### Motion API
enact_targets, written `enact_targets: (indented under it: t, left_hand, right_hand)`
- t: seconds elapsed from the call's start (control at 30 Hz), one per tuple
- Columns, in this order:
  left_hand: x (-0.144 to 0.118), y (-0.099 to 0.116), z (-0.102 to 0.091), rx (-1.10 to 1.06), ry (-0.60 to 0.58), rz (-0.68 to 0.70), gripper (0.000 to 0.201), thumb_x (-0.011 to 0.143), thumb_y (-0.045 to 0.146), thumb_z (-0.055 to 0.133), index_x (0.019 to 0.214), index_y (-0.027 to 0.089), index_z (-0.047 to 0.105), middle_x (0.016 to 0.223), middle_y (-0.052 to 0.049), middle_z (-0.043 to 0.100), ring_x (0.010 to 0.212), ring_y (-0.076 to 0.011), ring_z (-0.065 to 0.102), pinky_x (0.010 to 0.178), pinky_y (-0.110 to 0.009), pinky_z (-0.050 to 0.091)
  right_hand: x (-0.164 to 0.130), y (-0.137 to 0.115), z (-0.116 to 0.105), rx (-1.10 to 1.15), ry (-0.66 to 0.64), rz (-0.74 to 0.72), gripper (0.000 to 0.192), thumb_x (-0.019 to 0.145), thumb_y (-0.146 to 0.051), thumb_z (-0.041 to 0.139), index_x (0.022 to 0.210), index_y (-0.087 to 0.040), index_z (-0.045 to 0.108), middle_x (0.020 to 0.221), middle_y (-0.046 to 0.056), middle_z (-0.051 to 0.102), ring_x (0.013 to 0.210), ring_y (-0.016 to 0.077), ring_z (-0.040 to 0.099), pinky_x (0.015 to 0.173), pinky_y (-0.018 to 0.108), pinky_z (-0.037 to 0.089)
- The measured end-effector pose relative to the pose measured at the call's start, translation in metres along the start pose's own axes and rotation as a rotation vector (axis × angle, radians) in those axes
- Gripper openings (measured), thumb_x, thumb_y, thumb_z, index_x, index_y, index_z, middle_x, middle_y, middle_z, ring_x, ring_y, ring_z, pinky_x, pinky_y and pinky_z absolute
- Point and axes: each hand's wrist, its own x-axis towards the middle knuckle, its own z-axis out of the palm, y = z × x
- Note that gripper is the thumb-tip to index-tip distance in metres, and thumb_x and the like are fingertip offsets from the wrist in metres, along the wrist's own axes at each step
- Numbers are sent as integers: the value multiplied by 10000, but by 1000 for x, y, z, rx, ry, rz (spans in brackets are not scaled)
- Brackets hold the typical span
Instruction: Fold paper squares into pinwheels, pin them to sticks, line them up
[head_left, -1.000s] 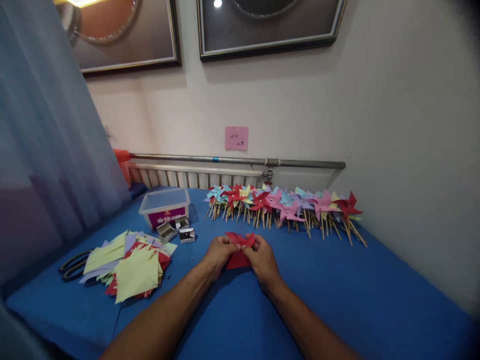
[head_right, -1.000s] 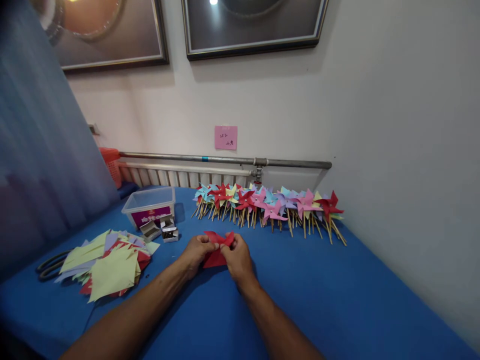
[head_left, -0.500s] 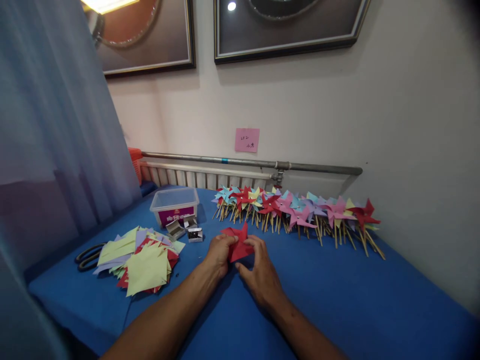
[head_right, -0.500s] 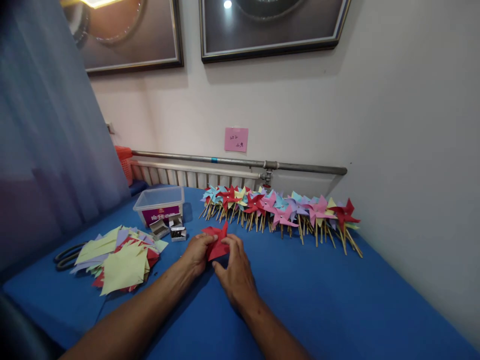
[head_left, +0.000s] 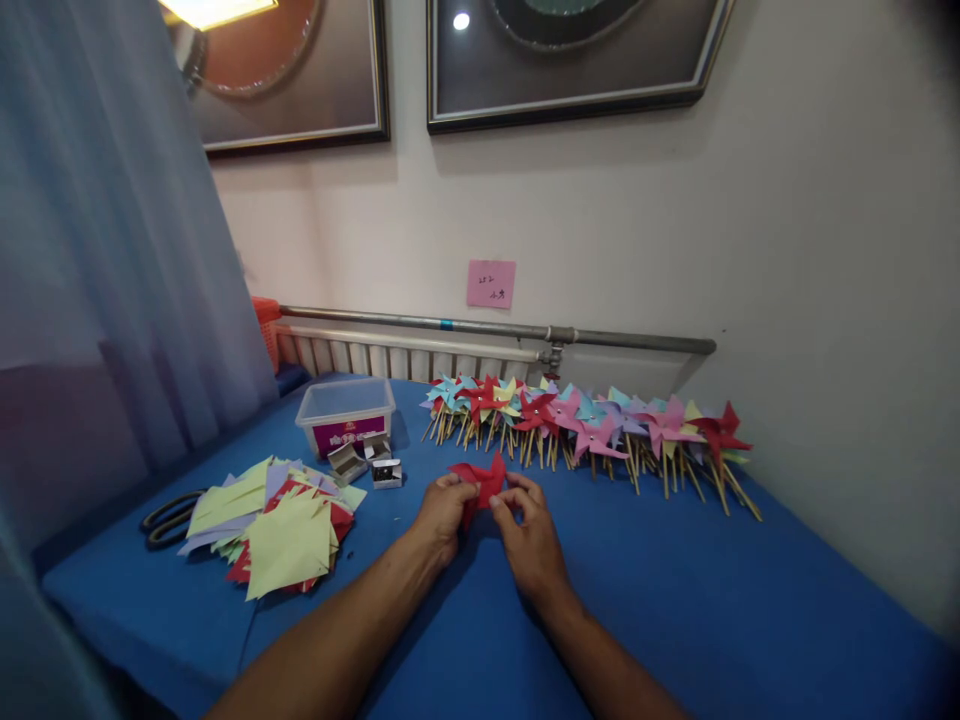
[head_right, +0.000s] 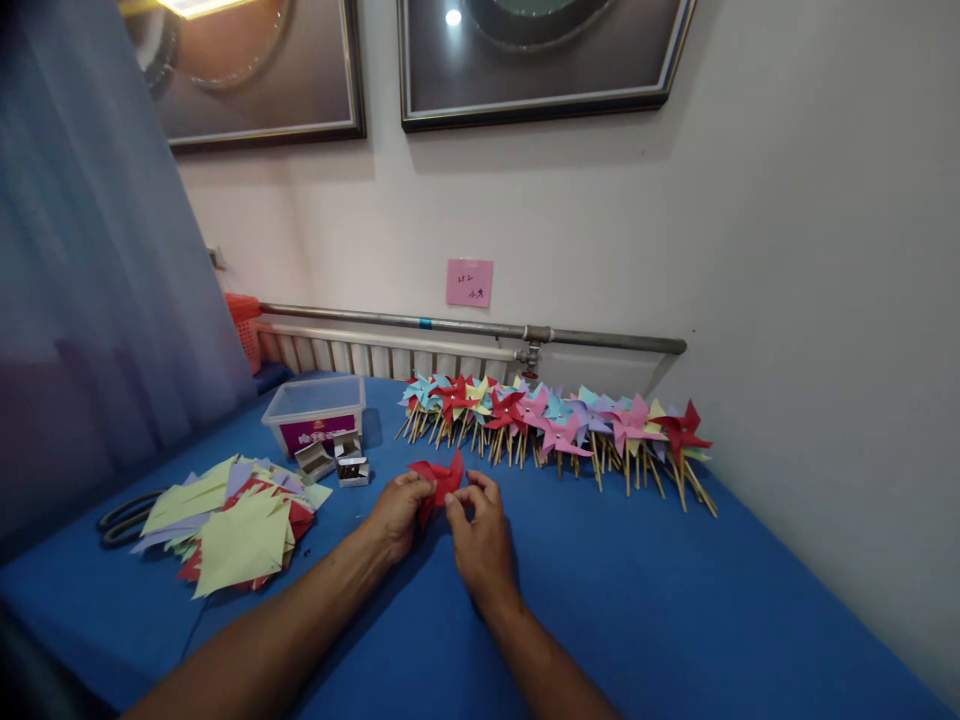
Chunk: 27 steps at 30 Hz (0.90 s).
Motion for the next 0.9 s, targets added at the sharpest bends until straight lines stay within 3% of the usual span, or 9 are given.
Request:
enact_targets:
  t: [0.23, 0.47, 0.9]
  left_hand:
    - [2, -3, 1, -22, 76, -3, 250, 488, 120, 735, 562, 189, 506, 495, 65, 536, 458, -77, 483, 501, -214, 365]
    - [0, -3, 4, -37, 77, -11, 249, 488, 120, 742, 572, 191, 519, 484, 69, 537, 462, -90, 501, 521, -226, 386]
    - [3, -10, 0, 61, 39, 21, 278, 479, 210, 798, 558, 179, 533, 495, 46, 552, 466, -84, 490, 511, -220, 367]
  right_hand:
    - [3, 15, 5, 95, 46, 137, 235, 753, -460, 705, 637, -257, 709, 1191, 115, 690, 1165, 301, 618, 1016, 430, 452]
    - [4, 6, 4, 77, 81, 195, 252, 744, -410, 692, 544, -260, 656, 1071, 118, 733, 1129, 321, 641, 1007, 450, 453]
    - [5, 5, 4, 20, 92, 177, 186, 707, -308, 663, 535, -261, 613, 1020, 93, 731, 1094, 285, 654, 992, 411, 467]
